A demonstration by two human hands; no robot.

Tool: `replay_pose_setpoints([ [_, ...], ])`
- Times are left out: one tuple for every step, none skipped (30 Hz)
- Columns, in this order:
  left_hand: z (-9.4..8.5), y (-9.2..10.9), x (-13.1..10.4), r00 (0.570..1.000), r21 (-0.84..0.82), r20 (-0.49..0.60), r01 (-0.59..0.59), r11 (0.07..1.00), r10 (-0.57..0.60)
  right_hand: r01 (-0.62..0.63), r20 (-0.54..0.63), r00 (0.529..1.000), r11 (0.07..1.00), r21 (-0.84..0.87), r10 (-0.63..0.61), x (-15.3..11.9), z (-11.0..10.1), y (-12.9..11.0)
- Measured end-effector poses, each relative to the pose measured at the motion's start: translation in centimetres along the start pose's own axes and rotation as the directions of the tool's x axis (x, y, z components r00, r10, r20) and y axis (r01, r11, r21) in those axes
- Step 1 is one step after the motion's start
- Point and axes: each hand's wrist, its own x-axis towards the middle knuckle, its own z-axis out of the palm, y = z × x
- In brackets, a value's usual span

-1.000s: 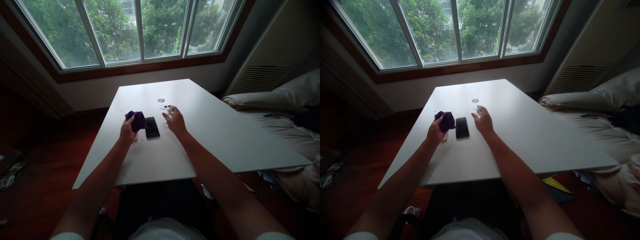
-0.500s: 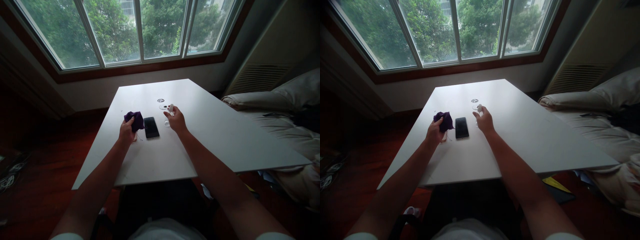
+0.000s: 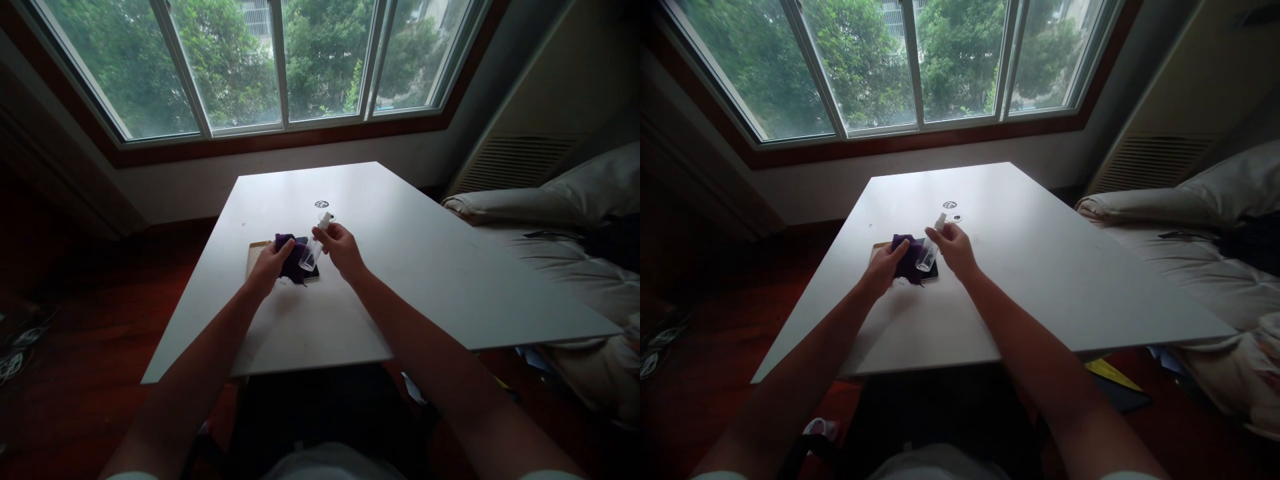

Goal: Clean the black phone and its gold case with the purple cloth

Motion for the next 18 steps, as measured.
replay_pose_setpoints([
  [0.2,0.1,-0.3,0.997,0.040,0.076,-0.014,0.999,0.011,-0.022,0.035,0.999,0.999,0.032,0.021,-0.3,0.4,-0.1],
  [0.3,0.3,-0.6,0.990,0.081,0.136,-0.042,0.996,0.031,-0.037,0.062,0.997,0.998,0.056,0.034,-0.5,0.7,-0.2],
  [0.4,0.4,-0.9,0.982,0.122,0.179,-0.074,0.990,0.052,-0.047,0.081,0.996,0.996,0.077,0.041,-0.7,1.0,-0.2],
  [0.5,0.6,-1.1,0.977,0.155,0.204,-0.101,0.983,0.068,-0.054,0.095,0.994,0.994,0.095,0.045,-0.9,1.2,-0.2],
  [0.5,0.7,-1.2,0.974,0.173,0.214,-0.117,0.978,0.078,-0.058,0.108,0.993,0.992,0.110,0.046,-1.0,1.4,-0.1],
  [0.6,0.8,-1.3,0.973,0.183,0.215,-0.121,0.976,0.081,-0.061,0.122,0.991,0.991,0.118,0.047,-1.0,1.5,0.0],
  [0.6,0.9,-1.3,0.974,0.190,0.214,-0.118,0.975,0.077,-0.065,0.134,0.990,0.991,0.115,0.050,-0.9,1.5,0.0],
  [0.6,0.9,-1.4,0.975,0.200,0.212,-0.113,0.973,0.069,-0.067,0.139,0.989,0.993,0.098,0.053,-0.7,1.3,0.2],
  [0.6,0.9,-1.3,0.976,0.213,0.209,-0.106,0.971,0.060,-0.063,0.125,0.991,0.996,0.064,0.054,-0.5,1.0,0.4],
  [0.6,0.8,-1.3,0.977,0.230,0.205,-0.099,0.968,0.051,-0.050,0.088,0.995,0.999,0.011,0.049,-0.1,0.4,0.7],
  [0.5,0.8,-1.2,0.979,0.249,0.202,-0.087,0.965,0.037,-0.030,0.025,0.999,0.998,-0.062,0.031,0.4,-0.4,1.1],
  [0.5,0.7,-1.1,0.980,0.260,0.196,-0.071,0.963,0.019,-0.003,-0.064,0.998,0.987,-0.158,-0.007,1.0,-1.3,1.6],
  [0.5,0.6,-1.0,0.982,0.258,0.187,-0.049,0.965,0.000,0.017,-0.161,0.985,0.960,-0.278,-0.064,1.7,-2.5,2.2],
  [0.4,0.5,-0.9,0.984,0.247,0.179,-0.025,0.969,-0.020,0.022,-0.242,0.961,0.908,-0.419,-0.135,2.4,-3.7,2.9],
  [0.3,0.4,-0.8,0.984,0.232,0.174,-0.004,0.973,-0.038,0.003,-0.286,0.939,0.834,-0.552,-0.192,3.1,-4.9,3.6],
  [0.3,0.3,-0.8,0.984,0.218,0.170,0.011,0.976,-0.049,-0.036,-0.305,0.927,0.757,-0.652,-0.219,3.7,-6.1,4.4],
  [0.2,0.3,-0.7,0.984,0.208,0.168,0.016,0.978,-0.052,-0.088,-0.314,0.926,0.691,-0.718,-0.209,4.2,-7.0,5.1],
  [0.2,0.2,-0.7,0.984,0.207,0.170,0.011,0.978,-0.047,-0.140,-0.322,0.930,0.638,-0.757,-0.177,4.7,-7.8,5.8],
])
